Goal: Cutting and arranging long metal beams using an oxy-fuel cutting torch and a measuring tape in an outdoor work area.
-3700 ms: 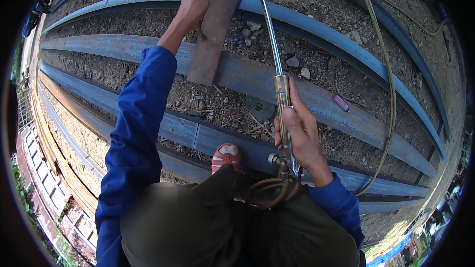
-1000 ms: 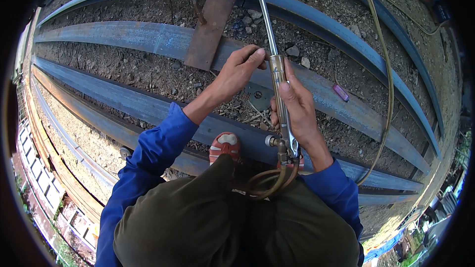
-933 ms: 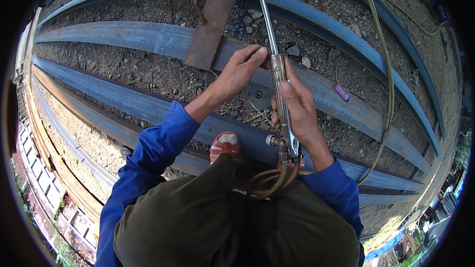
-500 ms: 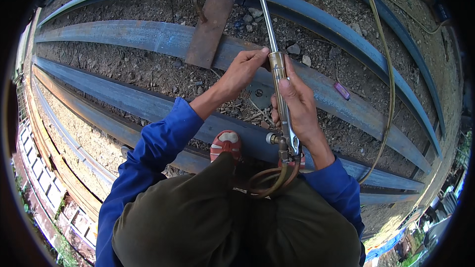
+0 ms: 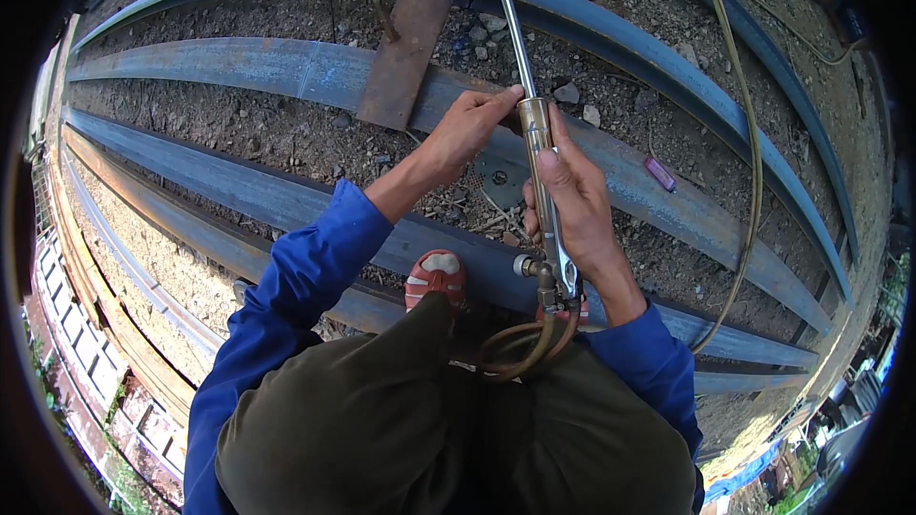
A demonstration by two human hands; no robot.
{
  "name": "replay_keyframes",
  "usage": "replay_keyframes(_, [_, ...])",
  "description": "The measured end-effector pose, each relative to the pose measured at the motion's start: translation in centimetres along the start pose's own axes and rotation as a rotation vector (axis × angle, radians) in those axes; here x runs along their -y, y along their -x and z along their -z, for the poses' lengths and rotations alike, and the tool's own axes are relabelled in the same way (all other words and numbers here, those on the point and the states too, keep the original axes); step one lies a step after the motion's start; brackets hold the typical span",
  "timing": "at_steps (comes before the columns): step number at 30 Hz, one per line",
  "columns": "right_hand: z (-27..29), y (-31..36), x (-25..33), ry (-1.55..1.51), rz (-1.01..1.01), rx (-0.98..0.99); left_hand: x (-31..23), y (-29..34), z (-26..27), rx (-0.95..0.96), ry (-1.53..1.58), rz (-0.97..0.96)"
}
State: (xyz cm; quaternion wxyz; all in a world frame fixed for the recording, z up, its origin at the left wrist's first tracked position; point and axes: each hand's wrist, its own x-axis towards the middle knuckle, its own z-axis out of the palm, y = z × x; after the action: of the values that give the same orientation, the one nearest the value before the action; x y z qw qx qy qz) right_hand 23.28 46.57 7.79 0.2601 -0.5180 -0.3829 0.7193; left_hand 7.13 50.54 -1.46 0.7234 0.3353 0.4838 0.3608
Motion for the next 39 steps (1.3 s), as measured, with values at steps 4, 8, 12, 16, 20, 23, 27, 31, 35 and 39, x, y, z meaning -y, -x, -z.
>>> replay_keyframes(4, [0.05,-0.05,-0.06,0.001,-0.006,0.0,0.18,-0.11,0.11,0.01,0.008,0.025])
replay_keyframes(8, [0.0,-0.01,0.0,0.0,-0.019,-0.005,0.15,-0.1,0.05,0.002,-0.001,0.021])
replay_keyframes(12, [-0.01,-0.01,0.04,-0.011,-0.023,-0.005,0.05,-0.07,0.04,0.007,-0.001,0.028])
replay_keyframes(16, [0.02,-0.06,-0.03,-0.008,-0.008,0.008,0.43,-0.32,0.25,0.024,0.004,0.032])
replay_keyframes(20, [0.07,-0.08,-0.15,-0.017,-0.012,0.006,0.34,-0.26,0.22,0.023,0.015,0.048])
replay_keyframes(23, [0.06,-0.09,-0.1,-0.017,-0.012,0.005,0.15,-0.17,0.21,0.022,0.004,0.061])
replay_keyframes(27, [0.08,-0.11,-0.07,-0.022,-0.009,0.009,-0.23,-0.02,0.18,0.019,-0.025,0.047])
replay_keyframes(31, [0.14,-0.16,-0.23,-0.03,-0.015,-0.001,-0.42,0.06,0.17,0.018,-0.035,0.048])
replay_keyframes(35, [0.07,-0.15,-0.11,-0.024,-0.013,-0.004,-0.14,-0.06,0.24,0.008,-0.038,0.065])
replay_keyframes(39, [0.06,-0.21,-0.16,-0.021,-0.011,-0.007,0.02,-0.15,0.27,0.007,-0.04,0.05])
